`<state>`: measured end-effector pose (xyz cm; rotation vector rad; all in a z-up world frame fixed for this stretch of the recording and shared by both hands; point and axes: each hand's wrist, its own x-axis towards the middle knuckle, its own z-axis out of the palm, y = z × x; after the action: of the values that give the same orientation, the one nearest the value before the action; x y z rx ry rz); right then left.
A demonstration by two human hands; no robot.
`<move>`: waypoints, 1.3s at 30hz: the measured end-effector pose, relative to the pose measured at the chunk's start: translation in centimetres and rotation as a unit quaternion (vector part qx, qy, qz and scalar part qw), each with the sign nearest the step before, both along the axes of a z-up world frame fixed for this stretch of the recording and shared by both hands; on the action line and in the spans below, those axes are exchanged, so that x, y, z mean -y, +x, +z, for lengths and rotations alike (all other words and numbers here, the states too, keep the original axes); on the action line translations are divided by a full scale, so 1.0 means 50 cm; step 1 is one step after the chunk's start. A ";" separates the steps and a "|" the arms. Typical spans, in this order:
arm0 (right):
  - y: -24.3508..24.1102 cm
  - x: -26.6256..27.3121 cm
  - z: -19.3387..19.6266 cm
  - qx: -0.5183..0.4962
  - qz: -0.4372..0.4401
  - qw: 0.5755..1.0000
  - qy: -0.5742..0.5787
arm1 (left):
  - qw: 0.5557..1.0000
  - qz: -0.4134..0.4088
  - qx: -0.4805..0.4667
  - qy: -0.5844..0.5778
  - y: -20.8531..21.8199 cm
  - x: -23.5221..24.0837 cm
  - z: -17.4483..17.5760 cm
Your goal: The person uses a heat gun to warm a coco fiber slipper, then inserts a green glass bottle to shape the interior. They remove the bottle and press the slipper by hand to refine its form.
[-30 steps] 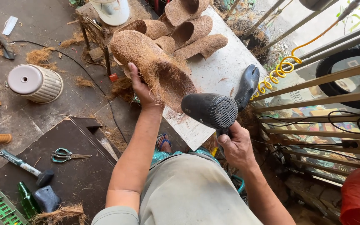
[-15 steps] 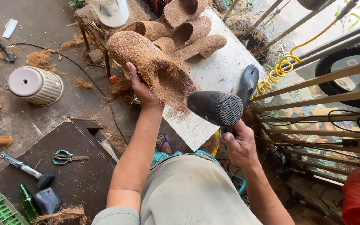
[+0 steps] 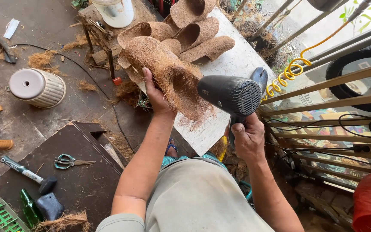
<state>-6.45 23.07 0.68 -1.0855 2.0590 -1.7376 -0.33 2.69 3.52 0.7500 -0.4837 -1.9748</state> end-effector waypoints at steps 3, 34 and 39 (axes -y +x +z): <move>0.001 0.020 0.001 0.024 0.006 0.999 -0.036 | 0.999 -0.018 0.031 -0.014 -0.007 -0.006 -0.014; 0.020 -0.008 0.053 -0.022 -0.009 0.999 0.039 | 0.997 -0.018 -0.073 0.011 0.001 0.049 0.019; 0.035 -0.019 0.052 -0.038 -0.014 0.997 0.065 | 0.992 -0.003 -0.125 0.021 -0.004 0.061 -0.001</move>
<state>-4.69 24.00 3.27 -1.1055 2.2075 -1.5732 -0.52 -0.37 3.46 0.5165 -0.2957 -2.0541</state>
